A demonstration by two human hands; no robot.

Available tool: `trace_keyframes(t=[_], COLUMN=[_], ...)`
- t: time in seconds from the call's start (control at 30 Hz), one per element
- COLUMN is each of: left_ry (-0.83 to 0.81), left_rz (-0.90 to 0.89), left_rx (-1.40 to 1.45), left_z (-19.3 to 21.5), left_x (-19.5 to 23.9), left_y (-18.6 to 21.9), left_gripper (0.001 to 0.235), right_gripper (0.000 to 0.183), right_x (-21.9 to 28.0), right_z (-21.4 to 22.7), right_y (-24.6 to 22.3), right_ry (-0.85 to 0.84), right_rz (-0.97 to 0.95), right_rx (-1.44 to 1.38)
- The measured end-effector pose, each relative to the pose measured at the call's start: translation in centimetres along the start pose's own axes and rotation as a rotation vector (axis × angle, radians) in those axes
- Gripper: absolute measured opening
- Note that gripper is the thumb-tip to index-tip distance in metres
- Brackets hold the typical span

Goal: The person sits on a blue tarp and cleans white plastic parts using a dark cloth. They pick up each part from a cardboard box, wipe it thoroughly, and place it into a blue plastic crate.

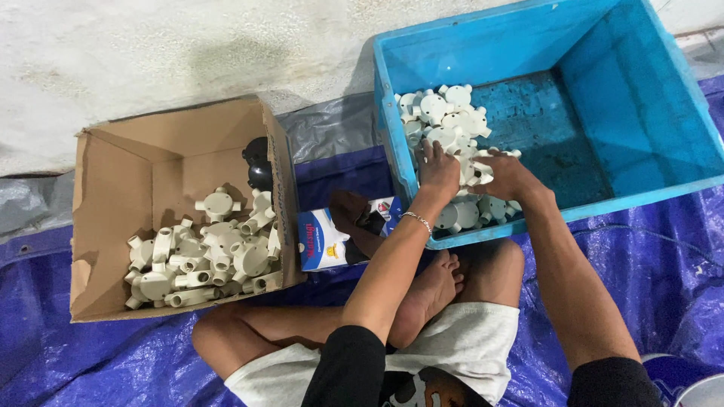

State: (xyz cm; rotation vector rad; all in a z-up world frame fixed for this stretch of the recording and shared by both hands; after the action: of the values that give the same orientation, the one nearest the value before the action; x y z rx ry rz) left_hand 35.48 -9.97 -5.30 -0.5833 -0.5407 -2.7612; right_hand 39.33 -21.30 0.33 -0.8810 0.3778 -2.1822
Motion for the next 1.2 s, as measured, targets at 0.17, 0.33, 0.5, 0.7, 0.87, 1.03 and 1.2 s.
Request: trace_keyframes(t=[0.17,0.33,0.5,0.7,0.87,1.03,1.2], left_ry=[-0.072,-0.087,0.021,0.386,0.375,0.443,0.246], left_rz=[0.069,0.14,-0.076,-0.194,-0.193,-0.256,-0.035], left_rx=[-0.085,-0.067,0.027,-0.126,-0.136,-0.268,-0.166], left_z=[4.3,2.3,5.0,8.1,14.6,17.1,16.5], left_x=[4.3,2.8,5.5,5.3,8.8,13.9,18.4], left_y=[1.6,0.8,1.8,1.1,-4.1,-12.8,-23.7], left_gripper=[0.064,0.059,0.034,0.02,0.026,0.05,0.034], right_gripper=[0.065,0.048,0.069,0.042,0.029,0.017,0.024], right_x=[0.7,-1.1,-6.5,-4.6,-1.8,-1.6,-4.1], right_z=[1.3,-0.3,-2.8,2.8,5.5,3.4,-2.1], right_y=[-3.3,0.8,5.7,-4.8,-15.9,-26.4,-35.2], right_ry=[0.095,0.032,-0.087,0.042,0.059,-0.002,-0.102], right_rz=[0.142,-0.107,-0.232,0.052,0.154,0.473,0.531], right_rx=[0.072,0.238,0.385,0.252,0.328,0.375,0.258])
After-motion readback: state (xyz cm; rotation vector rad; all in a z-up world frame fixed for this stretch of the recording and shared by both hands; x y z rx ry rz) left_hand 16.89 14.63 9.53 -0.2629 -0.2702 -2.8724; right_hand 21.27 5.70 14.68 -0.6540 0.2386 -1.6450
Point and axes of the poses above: each hand's wrist, its own x-axis away from the middle knuckle, its own z-axis out of the back of the hand, y = z × x, the point moved 7 cm from there along -x, towards the middle knuckle, and after that the axes turned 12 degrees about -y, right-handed, at the moved point
